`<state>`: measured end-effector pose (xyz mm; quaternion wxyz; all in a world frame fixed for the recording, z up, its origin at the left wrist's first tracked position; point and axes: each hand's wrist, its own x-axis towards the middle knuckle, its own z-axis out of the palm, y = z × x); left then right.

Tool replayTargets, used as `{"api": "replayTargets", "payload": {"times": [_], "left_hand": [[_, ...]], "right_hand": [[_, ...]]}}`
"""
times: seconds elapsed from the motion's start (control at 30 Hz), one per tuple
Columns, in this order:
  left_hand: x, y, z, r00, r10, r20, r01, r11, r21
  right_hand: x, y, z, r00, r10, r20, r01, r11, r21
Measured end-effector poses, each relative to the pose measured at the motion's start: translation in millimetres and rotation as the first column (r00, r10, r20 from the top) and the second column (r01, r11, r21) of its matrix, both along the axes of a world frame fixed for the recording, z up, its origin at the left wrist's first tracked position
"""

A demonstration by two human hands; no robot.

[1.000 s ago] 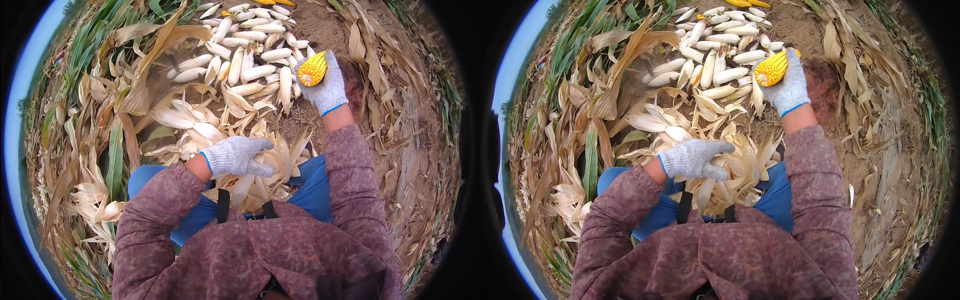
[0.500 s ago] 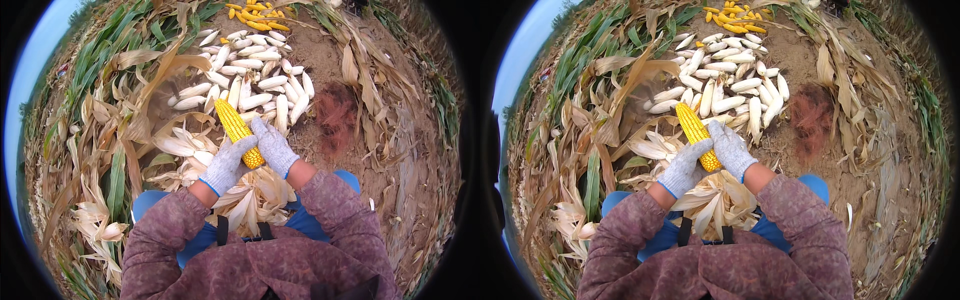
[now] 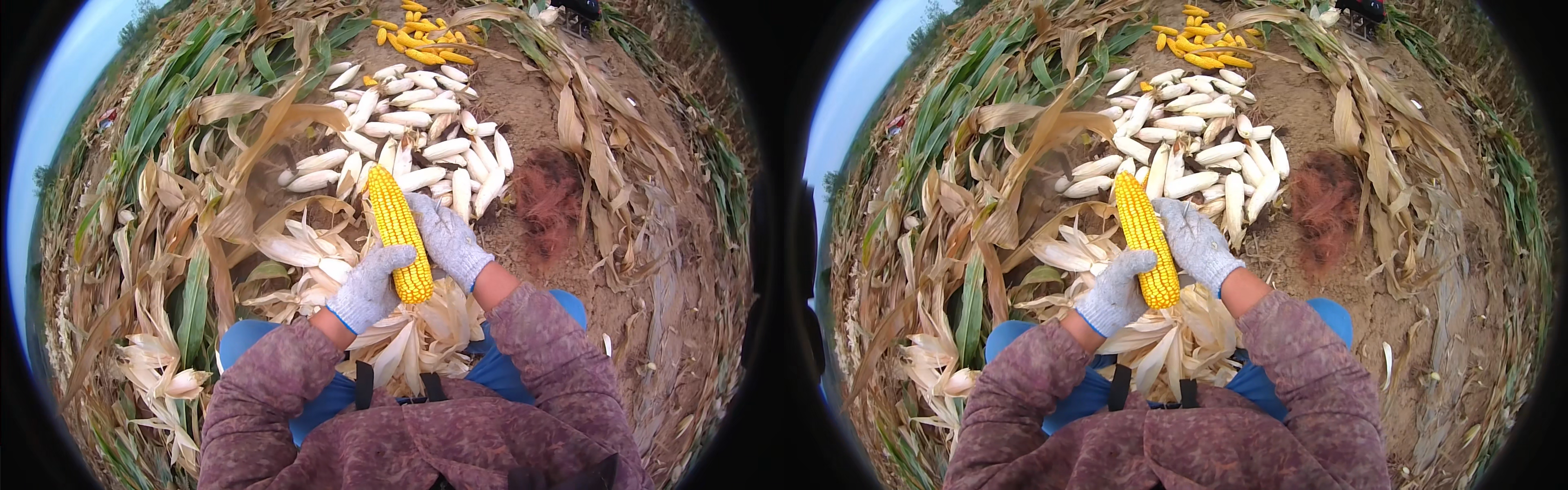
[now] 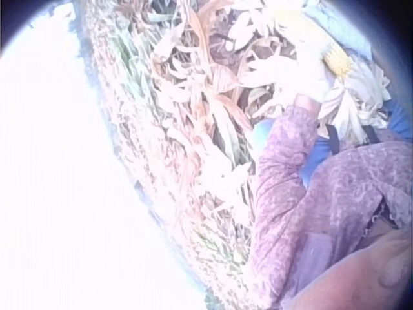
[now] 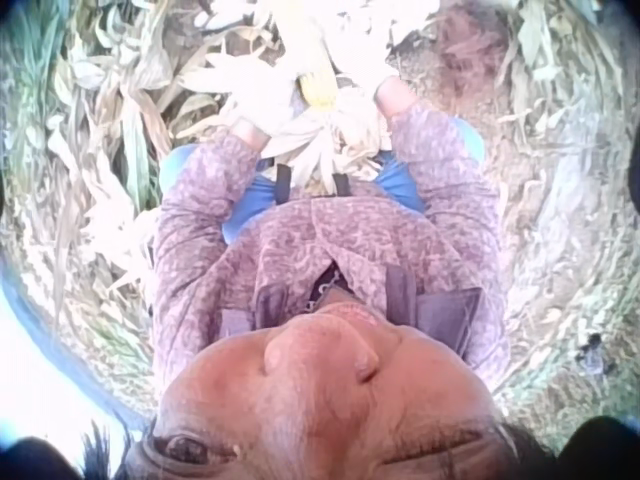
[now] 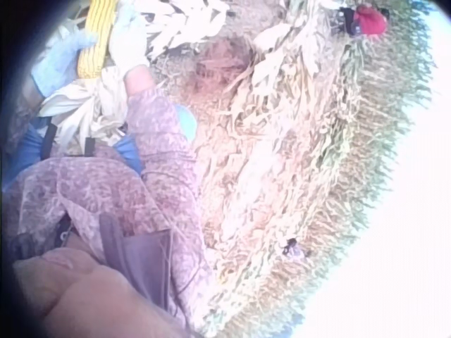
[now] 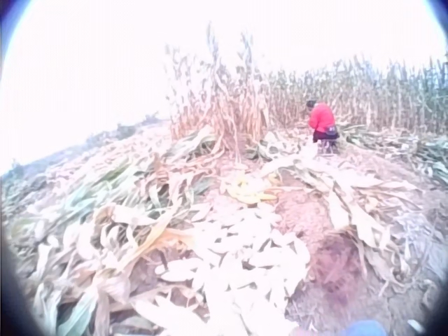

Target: The person sits on the ground in a cornfield and shucks corn cobs by hand, removing the husks to reveal the kernels. They place the shucked cobs into a growing pile and discard the husks nearby.

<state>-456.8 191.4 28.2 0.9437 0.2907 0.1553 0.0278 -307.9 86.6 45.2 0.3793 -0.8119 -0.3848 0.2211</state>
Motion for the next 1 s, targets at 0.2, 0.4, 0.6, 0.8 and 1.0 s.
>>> {"api": "replayTargets", "payload": {"times": [0.2,0.4,0.6,0.8,1.0], "left_hand": [[-0.8,6.3,9.9,0.991,-0.130,-0.018,0.131,0.986,0.105],[8.0,7.0,12.0,0.939,0.341,0.043,-0.341,0.906,0.249],[5.4,12.2,19.7,0.887,0.460,-0.029,-0.412,0.819,0.400],[15.2,31.0,12.5,0.873,0.486,0.037,-0.436,0.744,0.507],[14.3,58.2,29.4,0.800,0.595,0.083,-0.573,0.713,0.405]], "right_hand": [[5.9,-3.2,-16.9,0.837,0.041,-0.546,0.006,0.996,0.084],[-12.4,-0.8,-9.1,0.633,0.023,-0.773,0.176,0.969,0.173],[-32.4,0.4,15.3,0.843,0.237,-0.483,-0.159,0.967,0.198],[-16.5,4.7,18.5,0.517,0.157,-0.842,0.139,0.955,0.263],[19.6,-7.0,13.8,0.533,-0.076,-0.842,0.382,0.910,0.161]]}}
